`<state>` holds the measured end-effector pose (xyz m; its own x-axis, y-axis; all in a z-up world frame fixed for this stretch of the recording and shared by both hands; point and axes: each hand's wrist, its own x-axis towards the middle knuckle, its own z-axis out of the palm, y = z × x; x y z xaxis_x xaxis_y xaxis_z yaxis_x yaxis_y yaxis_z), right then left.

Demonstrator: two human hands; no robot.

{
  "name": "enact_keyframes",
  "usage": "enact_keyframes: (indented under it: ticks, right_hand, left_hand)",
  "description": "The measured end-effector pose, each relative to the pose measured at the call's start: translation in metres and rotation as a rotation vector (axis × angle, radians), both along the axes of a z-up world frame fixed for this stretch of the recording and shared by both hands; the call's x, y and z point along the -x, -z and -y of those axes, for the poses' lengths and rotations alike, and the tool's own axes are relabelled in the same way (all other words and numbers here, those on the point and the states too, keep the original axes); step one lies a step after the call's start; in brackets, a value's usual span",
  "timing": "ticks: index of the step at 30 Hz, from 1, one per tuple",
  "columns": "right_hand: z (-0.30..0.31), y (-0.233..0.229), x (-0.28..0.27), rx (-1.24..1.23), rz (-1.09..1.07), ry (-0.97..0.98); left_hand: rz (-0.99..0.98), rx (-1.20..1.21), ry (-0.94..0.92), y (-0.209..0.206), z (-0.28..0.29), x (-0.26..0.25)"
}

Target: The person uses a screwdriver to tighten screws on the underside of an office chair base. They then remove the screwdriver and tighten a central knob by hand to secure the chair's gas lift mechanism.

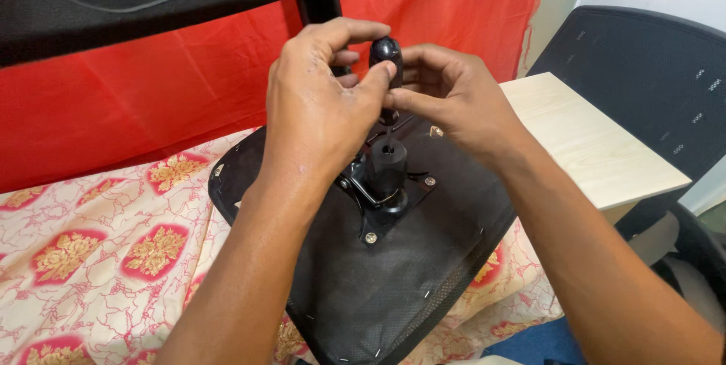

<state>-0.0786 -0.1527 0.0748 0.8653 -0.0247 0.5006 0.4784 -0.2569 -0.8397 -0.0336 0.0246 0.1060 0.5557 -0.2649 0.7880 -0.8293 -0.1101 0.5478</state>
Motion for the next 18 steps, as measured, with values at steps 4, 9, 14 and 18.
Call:
enact_keyframes:
  ticks: [4, 9, 14, 18]
  right_hand:
    - [-0.017, 0.010, -0.003, 0.003, 0.086, 0.088]
    - [-0.025, 0.001, 0.002, 0.168, 0.121, 0.113]
    - [-0.011, -0.014, 0.013, 0.108, -0.143, 0.009]
    - [-0.010, -0.008, 0.007, 0.072, -0.061, -0.001]
  left_hand:
    - [-0.019, -0.074, -0.133, -0.003, -0.004, 0.005]
    - [-0.158, -0.013, 0.064, -0.006, -0.009, 0.002]
    - [-0.106, -0.004, 0.105, -0.008, -0.011, -0.004]
    - [0.026, -0.124, -0.152, -0.009, -0.014, 0.002]
